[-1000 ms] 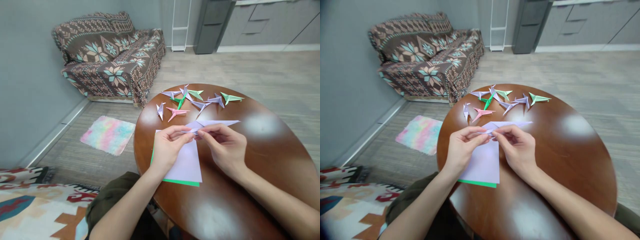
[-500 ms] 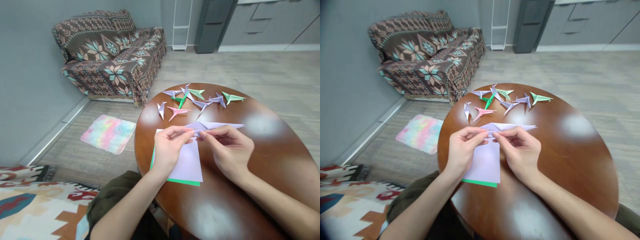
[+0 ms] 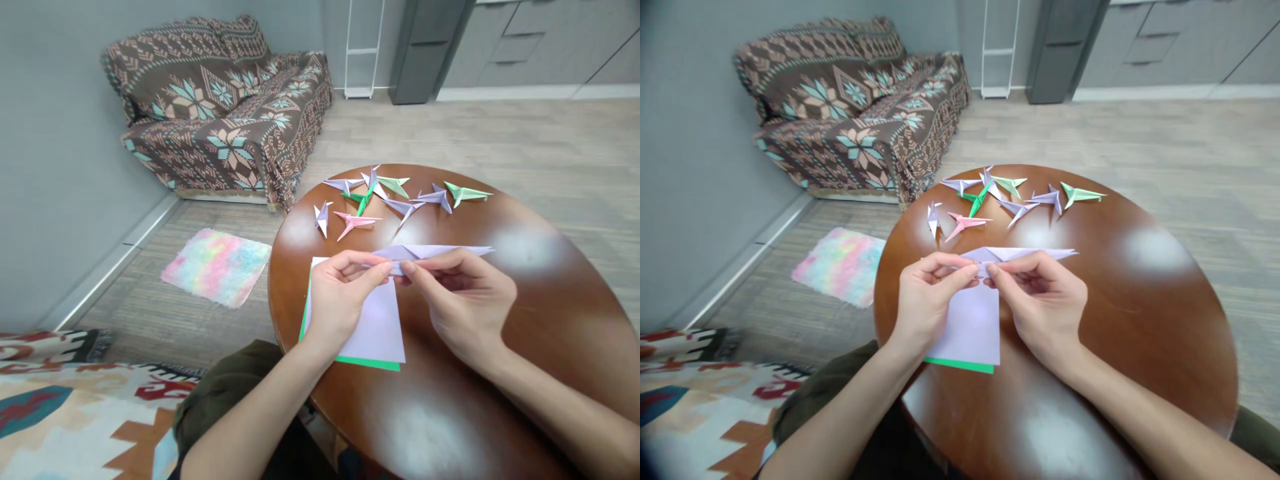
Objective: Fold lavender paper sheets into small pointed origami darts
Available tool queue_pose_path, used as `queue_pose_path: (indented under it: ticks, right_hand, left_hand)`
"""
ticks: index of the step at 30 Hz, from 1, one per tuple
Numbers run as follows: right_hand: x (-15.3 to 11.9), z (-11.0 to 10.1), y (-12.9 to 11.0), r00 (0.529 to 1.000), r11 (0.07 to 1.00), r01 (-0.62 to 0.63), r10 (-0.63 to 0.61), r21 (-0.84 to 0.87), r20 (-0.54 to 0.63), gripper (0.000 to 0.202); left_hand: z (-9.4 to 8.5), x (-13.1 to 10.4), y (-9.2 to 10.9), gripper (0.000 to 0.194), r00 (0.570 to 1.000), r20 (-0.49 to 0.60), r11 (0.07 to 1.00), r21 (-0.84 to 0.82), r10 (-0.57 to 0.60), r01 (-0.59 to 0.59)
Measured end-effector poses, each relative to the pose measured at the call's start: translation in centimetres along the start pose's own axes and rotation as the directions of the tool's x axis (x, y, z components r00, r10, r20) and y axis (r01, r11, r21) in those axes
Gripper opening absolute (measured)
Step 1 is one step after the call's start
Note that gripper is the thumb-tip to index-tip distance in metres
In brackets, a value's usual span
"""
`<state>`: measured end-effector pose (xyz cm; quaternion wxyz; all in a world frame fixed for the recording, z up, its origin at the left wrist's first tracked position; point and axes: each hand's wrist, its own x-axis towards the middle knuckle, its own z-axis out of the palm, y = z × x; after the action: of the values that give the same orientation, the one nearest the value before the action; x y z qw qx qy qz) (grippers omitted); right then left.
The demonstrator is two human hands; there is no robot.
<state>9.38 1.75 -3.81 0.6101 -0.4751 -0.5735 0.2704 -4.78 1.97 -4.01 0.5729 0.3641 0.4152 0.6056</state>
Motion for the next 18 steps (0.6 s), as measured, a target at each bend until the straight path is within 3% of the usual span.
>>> queue_pose_path:
  ticks: [2,5,7,9,12,15,18]
  right_hand:
    - [0.1,0.1,0.2,0.999,0.998,-0.031,0.029,0.056,0.027,0.022]
    - [0.8,-0.1,0.6,0.975,0.966,-0.184,0.156,0.182,0.157,0.036]
    - [1.5,-0.7,0.9,0.946,0.953,-0.264,0.226,0.147,0.234,0.028]
    - [2.2,-1.3,1.1,0.974,0.982,-0.184,0.176,0.044,0.145,0.022]
    - [2.9,-2.0,1.2,0.996,0.991,0.033,-0.021,-0.133,0.089,0.016]
    - [2.8,-1.9,1.2,0.931,0.975,0.164,-0.103,-0.149,0.351,0.027]
    - [2.3,-1.6,1.3,0.845,0.982,0.135,-0.045,-0.131,0.533,0.029]
  left_hand:
    - [-0.4,0.5,0.1,0.029,1.000,0.000,1.000,-0.009,0.001,-0.001]
    - [-2.2,2.2,0.4,0.040,0.998,-0.054,1.000,-0.012,0.023,-0.024]
    - [-3.7,3.5,0.8,0.046,0.995,-0.086,0.998,0.042,0.047,-0.043]
    - [-4.7,4.4,1.2,0.047,0.992,-0.094,0.986,0.155,0.083,-0.068]
    - [-4.7,4.3,1.6,0.042,0.997,0.047,0.955,0.286,0.067,-0.077]
    - [-3.6,3.3,1.7,0.043,0.985,0.173,0.923,0.376,0.018,-0.083]
    - [-2.8,2.5,1.5,0.044,0.970,0.242,0.928,0.363,-0.005,-0.086]
